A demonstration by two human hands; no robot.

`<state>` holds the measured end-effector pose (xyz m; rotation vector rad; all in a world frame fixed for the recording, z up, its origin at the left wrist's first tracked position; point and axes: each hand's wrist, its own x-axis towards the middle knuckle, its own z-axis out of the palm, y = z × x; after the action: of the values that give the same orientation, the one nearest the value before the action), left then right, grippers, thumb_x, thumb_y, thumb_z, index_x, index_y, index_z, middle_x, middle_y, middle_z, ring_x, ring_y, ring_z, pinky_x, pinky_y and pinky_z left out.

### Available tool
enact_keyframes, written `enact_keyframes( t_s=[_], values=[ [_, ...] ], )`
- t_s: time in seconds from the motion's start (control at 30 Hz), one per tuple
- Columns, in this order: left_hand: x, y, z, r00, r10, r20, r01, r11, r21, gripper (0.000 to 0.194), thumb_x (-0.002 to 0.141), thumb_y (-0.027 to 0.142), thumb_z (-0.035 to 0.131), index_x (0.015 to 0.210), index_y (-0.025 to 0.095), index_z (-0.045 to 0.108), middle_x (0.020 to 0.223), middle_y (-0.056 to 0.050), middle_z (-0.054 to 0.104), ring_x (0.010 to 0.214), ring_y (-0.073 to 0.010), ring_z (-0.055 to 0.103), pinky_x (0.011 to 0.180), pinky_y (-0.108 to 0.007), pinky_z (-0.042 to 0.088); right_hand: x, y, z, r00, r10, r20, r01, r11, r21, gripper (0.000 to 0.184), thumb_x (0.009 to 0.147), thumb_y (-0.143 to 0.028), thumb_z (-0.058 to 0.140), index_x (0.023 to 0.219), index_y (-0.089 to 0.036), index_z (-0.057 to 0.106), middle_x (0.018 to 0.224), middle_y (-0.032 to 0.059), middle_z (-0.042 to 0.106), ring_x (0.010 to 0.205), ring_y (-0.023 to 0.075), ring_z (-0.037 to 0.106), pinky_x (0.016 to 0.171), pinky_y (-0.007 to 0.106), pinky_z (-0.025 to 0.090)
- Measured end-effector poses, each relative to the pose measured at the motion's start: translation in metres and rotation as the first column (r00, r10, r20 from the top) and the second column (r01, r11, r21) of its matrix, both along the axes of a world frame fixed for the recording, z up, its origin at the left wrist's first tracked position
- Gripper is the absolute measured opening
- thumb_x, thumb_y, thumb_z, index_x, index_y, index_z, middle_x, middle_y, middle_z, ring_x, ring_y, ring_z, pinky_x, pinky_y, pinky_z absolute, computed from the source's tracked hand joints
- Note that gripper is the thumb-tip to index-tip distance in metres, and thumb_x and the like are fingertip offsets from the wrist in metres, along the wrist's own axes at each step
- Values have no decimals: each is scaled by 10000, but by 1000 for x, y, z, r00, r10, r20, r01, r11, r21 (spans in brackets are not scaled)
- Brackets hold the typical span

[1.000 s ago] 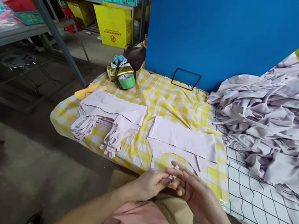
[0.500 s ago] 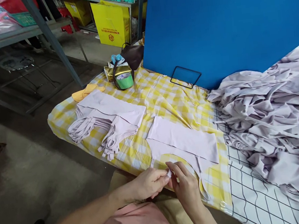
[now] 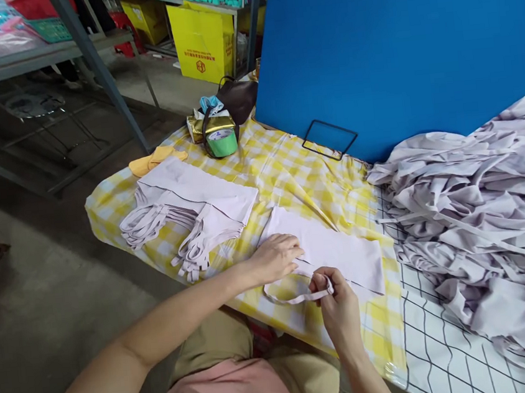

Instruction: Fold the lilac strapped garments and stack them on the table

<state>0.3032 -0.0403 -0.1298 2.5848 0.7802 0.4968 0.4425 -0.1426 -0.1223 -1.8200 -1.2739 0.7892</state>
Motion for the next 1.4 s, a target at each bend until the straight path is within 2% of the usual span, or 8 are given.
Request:
enact_keyframes(
  t_s=[0.1,0.17,0.27,0.47,0.63,0.97,1.2,1.4],
  values=[
    [12,10,-9,993,-67,-97,79,988,129,89,806,167,544,859,134,608,945,-67,586,932,-197,519,847,-308,395,4,9,4,992,-19,-123,12,998,-56,252,820,-435,455,794,-190,511,607,-5,567,466,117,455,456,229,385],
    [16,13,-13,986,-90,-137,114,977,180,95,822,148,514,833,129,606,917,-67,590,897,-197,527,802,-309,408,8,14,6,995,-15,-102,6,996,-84,281,805,-456,463,809,-182,527,637,12,600,468,121,470,478,241,398],
    [20,17,-16,985,-95,-144,123,972,198,137,846,133,471,824,128,606,898,-69,593,877,-195,527,750,-303,412,15,21,6,1000,11,19,-9,995,-100,308,790,-463,459,808,-174,564,653,26,627,496,136,495,514,255,400],
    [25,28,-20,999,-16,-29,16,1000,-4,106,813,160,546,855,164,644,892,-39,603,918,-176,516,797,-278,400,25,39,1,955,97,280,-106,994,18,250,762,-365,457,763,-176,620,754,57,647,631,169,555,596,270,401],
    [27,36,-22,1000,4,20,-1,991,-135,119,806,234,593,831,149,673,856,-47,601,909,-176,514,803,-267,394,27,54,-6,908,160,386,-176,984,6,253,763,-313,431,795,-164,633,770,72,638,640,174,562,605,275,407],
    [30,42,-30,999,-23,44,29,989,-145,139,798,274,611,764,159,681,789,-36,573,877,-177,494,773,-260,374,31,61,-13,838,216,501,-234,972,-28,272,676,-162,396,805,-175,636,777,60,634,660,173,565,626,276,409],
    [29,42,-26,999,-33,26,36,988,-152,161,805,281,601,754,149,678,799,-40,571,874,-175,488,764,-256,371,29,64,-9,789,259,558,-262,962,-76,287,612,-85,396,770,-176,618,764,49,617,653,164,540,612,261,382],
    [28,43,-27,997,-51,51,59,983,-172,139,813,249,592,756,148,668,797,-29,567,855,-160,484,773,-257,371,30,65,-8,788,271,552,-266,960,-91,289,611,-64,398,775,-171,610,758,43,608,636,156,529,601,250,374]
  ],
)
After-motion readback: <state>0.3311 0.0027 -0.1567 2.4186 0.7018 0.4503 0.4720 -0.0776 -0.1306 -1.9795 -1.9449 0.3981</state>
